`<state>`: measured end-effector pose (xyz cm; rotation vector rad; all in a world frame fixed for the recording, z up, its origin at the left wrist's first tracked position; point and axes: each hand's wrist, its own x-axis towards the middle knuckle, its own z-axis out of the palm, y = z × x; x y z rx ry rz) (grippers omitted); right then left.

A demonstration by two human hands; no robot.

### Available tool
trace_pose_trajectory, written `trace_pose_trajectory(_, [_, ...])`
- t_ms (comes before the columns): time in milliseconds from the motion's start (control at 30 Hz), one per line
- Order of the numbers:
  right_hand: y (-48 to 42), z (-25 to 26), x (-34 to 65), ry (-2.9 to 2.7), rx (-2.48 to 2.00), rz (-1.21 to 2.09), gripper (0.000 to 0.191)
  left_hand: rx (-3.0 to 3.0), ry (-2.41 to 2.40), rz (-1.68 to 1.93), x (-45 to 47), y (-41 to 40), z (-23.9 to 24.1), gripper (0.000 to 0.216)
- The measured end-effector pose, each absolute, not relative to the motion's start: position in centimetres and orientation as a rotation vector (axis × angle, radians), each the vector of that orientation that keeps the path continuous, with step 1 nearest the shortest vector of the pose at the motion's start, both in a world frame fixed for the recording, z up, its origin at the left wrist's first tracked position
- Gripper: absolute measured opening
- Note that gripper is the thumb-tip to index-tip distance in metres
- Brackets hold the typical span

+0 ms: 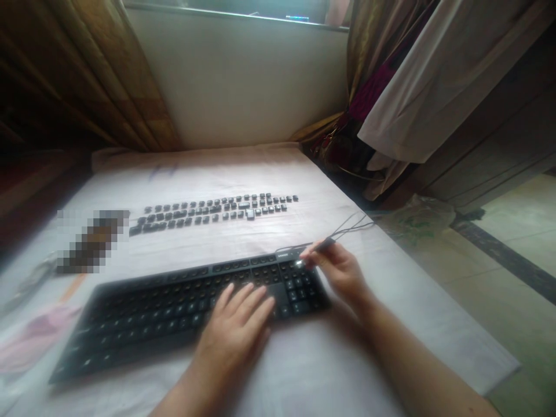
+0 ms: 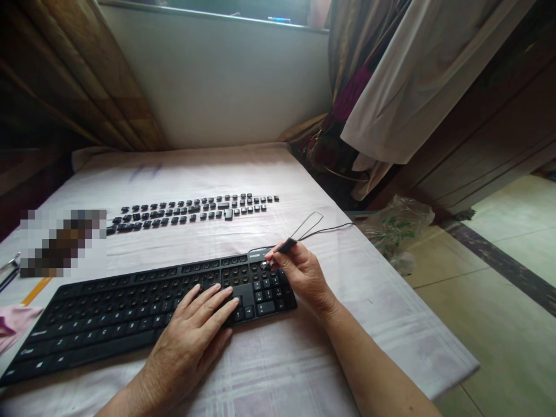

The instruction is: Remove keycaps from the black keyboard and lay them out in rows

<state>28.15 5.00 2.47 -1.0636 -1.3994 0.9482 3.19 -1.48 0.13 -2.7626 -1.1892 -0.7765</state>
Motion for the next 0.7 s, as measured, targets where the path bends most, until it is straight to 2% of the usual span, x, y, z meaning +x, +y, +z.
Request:
trace_pose_trajectory(200, [2.7, 3.1, 24.4, -1.672, -0.840, 0.833, 0.010, -2.798, -1.493, -1.285, 3.1, -1.6, 1.5, 0.034])
trace_pose_trajectory(400, [1.3, 2.8, 22.5, -1.781, -0.695, 0.775, 0.015, -2.873, -2.239, -1.739, 3.4, -2.0, 1.9, 0.029])
trace_pose_trajectory(533, [1.2, 2.8, 22.2, -1.809, -0.647, 0.730, 0.016, -2.888, -2.440, -1.988, 3.6, -1.8, 2.0, 0.021])
trace_pose_trajectory(700, [1.8, 3.1, 22.5, -1.797, -0.674, 0.642, 0.014, -2.784, -2.629, -2.119, 3.5, -1.3, 2.4, 0.025])
